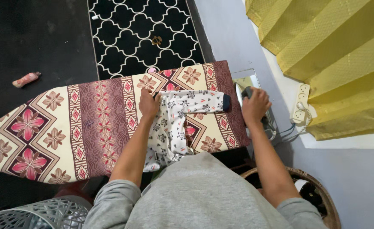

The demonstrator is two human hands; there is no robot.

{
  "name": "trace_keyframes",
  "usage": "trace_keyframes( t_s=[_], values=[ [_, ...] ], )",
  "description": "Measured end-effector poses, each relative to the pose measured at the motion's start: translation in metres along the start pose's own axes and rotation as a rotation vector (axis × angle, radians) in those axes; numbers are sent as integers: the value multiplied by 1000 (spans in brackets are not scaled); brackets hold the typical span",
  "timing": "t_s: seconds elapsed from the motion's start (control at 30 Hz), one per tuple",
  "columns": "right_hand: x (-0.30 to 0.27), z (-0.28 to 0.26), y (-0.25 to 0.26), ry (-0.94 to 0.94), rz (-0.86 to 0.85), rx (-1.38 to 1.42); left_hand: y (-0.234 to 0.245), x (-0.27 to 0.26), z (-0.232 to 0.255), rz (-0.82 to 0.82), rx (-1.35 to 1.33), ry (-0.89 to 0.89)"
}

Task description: The person irons a brown patterned cloth and a white patterned cloth on an ironing board. They smooth the fabric with their hands, use the iron to press the items, and fold them after ironing.

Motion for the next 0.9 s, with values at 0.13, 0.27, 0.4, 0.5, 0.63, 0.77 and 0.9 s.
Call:
trace_keyframes(
  t_s=[0.13,0.27,0.4,0.5,0.63,0.77,0.9],
  values=[
    [14,31,1,-129,-156,-8,9,-9,-5,-85,-29,12],
    [22,53,-15,-134,-422,164,9,-1,-7,-144,-195,-14],
    [27,44,-3,-163,-354,78,5,19,-3,-147,-318,-5],
    [33,18,30,-168,-290,-62,3,29,-2,-125,-258,-45],
    [47,-31,82,-39,-347,-128,-4,40,-1,-126,-250,-134],
    [45,-84,100,210,-429,-9,-17,45,-5,-143,-171,-160],
    [38,-126,68,467,-598,45,-33,36,-3,-177,88,-99]
  ],
)
Point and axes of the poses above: each hand's wrist, its own x-axis towards the middle knuckle, its own y-axis out of the back of the hand, z = x × y, the point moved 1 cm from there along x, towards the middle knuckle, and after that the axes turned 5 degrees about y, right-handed, at the moved point
